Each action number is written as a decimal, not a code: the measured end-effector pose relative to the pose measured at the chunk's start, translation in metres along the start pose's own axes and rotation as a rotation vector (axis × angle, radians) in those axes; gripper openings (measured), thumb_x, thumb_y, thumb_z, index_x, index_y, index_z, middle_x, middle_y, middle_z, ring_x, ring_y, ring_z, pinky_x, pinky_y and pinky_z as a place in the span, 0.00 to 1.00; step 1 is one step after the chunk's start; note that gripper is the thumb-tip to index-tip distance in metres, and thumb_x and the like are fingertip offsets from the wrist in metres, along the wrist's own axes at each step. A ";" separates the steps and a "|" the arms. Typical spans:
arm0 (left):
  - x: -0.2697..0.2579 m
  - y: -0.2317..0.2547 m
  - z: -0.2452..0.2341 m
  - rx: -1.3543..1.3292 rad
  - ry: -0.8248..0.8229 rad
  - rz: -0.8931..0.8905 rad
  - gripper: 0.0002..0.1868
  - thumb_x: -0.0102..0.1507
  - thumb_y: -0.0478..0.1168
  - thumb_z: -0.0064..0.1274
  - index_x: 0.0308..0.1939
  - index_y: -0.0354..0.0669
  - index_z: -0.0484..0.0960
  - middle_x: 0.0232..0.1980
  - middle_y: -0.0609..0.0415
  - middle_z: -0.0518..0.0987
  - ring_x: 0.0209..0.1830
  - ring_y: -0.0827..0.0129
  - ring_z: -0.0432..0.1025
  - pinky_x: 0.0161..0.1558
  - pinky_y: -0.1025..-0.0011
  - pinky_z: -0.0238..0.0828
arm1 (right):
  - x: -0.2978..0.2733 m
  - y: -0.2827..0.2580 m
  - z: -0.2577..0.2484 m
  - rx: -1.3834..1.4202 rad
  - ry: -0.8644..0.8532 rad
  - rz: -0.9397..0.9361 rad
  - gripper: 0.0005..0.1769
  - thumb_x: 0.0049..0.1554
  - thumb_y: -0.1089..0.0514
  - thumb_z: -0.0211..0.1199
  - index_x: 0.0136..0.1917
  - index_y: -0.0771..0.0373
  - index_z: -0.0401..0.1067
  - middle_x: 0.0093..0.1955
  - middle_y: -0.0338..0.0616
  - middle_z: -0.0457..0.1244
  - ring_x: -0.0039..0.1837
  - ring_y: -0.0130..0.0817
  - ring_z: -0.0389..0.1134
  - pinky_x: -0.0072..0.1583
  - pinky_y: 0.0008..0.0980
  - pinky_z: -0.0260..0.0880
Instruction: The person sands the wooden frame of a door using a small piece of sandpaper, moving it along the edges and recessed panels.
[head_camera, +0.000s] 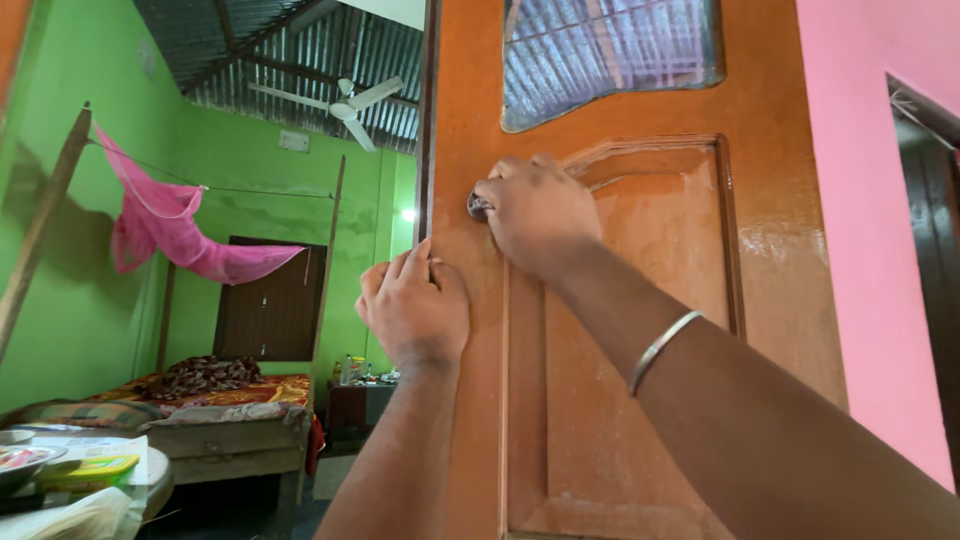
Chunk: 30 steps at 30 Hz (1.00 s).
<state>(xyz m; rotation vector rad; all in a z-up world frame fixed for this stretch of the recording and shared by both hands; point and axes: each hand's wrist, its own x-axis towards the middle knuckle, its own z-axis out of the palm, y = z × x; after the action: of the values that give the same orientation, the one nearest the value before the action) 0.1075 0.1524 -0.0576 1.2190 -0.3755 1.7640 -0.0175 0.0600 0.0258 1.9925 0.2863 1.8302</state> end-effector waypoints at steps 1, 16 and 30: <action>0.001 -0.001 0.000 -0.015 0.002 -0.002 0.16 0.61 0.42 0.51 0.50 0.47 0.88 0.50 0.58 0.86 0.58 0.57 0.70 0.60 0.52 0.60 | 0.003 -0.001 0.002 0.019 0.028 0.015 0.09 0.54 0.57 0.60 0.48 0.51 0.79 0.55 0.36 0.67 0.61 0.43 0.65 0.59 0.44 0.70; 0.001 -0.015 -0.002 -0.131 -0.106 0.054 0.17 0.66 0.42 0.51 0.58 0.46 0.84 0.56 0.59 0.83 0.60 0.59 0.71 0.61 0.55 0.62 | -0.001 -0.009 -0.013 0.015 -0.027 0.036 0.10 0.56 0.52 0.60 0.49 0.45 0.80 0.59 0.42 0.63 0.64 0.48 0.62 0.58 0.52 0.69; -0.001 -0.017 -0.003 -0.099 -0.021 0.139 0.16 0.63 0.35 0.51 0.54 0.43 0.85 0.53 0.56 0.85 0.55 0.55 0.73 0.56 0.57 0.68 | -0.022 -0.036 -0.018 0.026 -0.261 0.005 0.08 0.57 0.50 0.59 0.47 0.44 0.78 0.58 0.39 0.62 0.68 0.46 0.59 0.60 0.52 0.67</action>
<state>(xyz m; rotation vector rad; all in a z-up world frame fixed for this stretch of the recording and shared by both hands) 0.1203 0.1629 -0.0639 1.1652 -0.5653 1.8287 -0.0335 0.0861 -0.0087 2.2209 0.2265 1.5519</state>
